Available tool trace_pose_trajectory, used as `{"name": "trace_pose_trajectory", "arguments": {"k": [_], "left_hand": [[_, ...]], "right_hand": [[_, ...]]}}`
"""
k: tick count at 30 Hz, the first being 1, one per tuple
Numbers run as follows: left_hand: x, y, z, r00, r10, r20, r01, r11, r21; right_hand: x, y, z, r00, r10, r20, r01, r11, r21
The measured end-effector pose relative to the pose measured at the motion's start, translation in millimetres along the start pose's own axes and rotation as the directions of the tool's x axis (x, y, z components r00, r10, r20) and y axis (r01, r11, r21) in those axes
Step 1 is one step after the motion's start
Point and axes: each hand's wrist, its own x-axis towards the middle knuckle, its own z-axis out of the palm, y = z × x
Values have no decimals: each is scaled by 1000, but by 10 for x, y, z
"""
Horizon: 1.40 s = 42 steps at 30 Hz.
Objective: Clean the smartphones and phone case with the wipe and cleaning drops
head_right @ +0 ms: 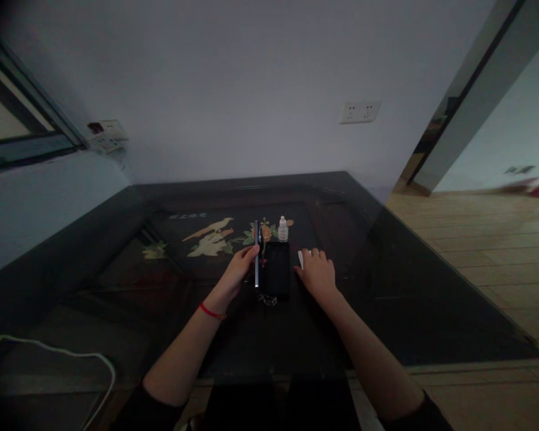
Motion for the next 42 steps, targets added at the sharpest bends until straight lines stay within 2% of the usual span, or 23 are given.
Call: {"name": "trace_pose_trajectory", "arguments": {"k": [6,9,11,12,13,14,15,16,18,20,23,25,29,32,34,38,42], "left_hand": [[10,-21,-1,1000,9,29,-12,995,94],[18,-36,2,999,31,34,-37,982,186],[19,-42,11,998,55,20,-58,971,233],[16,-42,16,998,65,8,-65,967,246],[11,-38,20,997,74,-6,-70,963,260],[3,-31,22,996,88,-23,-78,957,279],[-6,-20,22,993,110,-42,-92,948,304],[-16,-6,19,988,139,-59,-112,935,336],[-33,23,4,973,214,-90,-157,894,420],[-35,45,-18,952,286,-110,-199,851,487],[-4,50,-53,949,300,-101,-221,856,467],[24,23,-66,956,283,-82,-216,863,457],[36,-108,-53,953,291,-86,-196,806,559],[13,-214,-37,962,269,-51,-164,718,676],[8,-253,-44,971,235,-37,-141,693,707],[54,-260,-76,984,172,-53,-95,745,661],[119,-269,-58,991,104,-78,-45,839,542]], "right_hand": [[75,103,94,996,-94,-9,95,991,97],[107,120,30,988,-146,-48,151,976,154],[78,48,-65,984,-133,-119,163,942,294],[45,-21,-120,982,-101,-163,163,883,439],[1,-108,-172,984,-68,-165,159,754,637],[-49,-209,-217,992,-88,-87,122,587,800],[-100,-317,-250,986,-162,24,50,434,900],[-147,-422,-269,969,-225,101,-23,326,945],[-212,-591,-265,955,-256,147,-89,227,970],[-227,-663,-230,971,-202,129,-95,171,981],[-182,-579,-202,990,-60,128,-124,77,989],[-138,-451,-219,983,-1,185,-185,25,982],[-62,-260,-239,968,46,245,-246,17,969],[-20,-241,-168,966,67,249,-253,62,965],[0,-260,-93,969,80,233,-241,104,965],[12,-308,46,975,83,204,-216,166,962],[-14,-352,134,985,67,161,-172,191,966]]}}
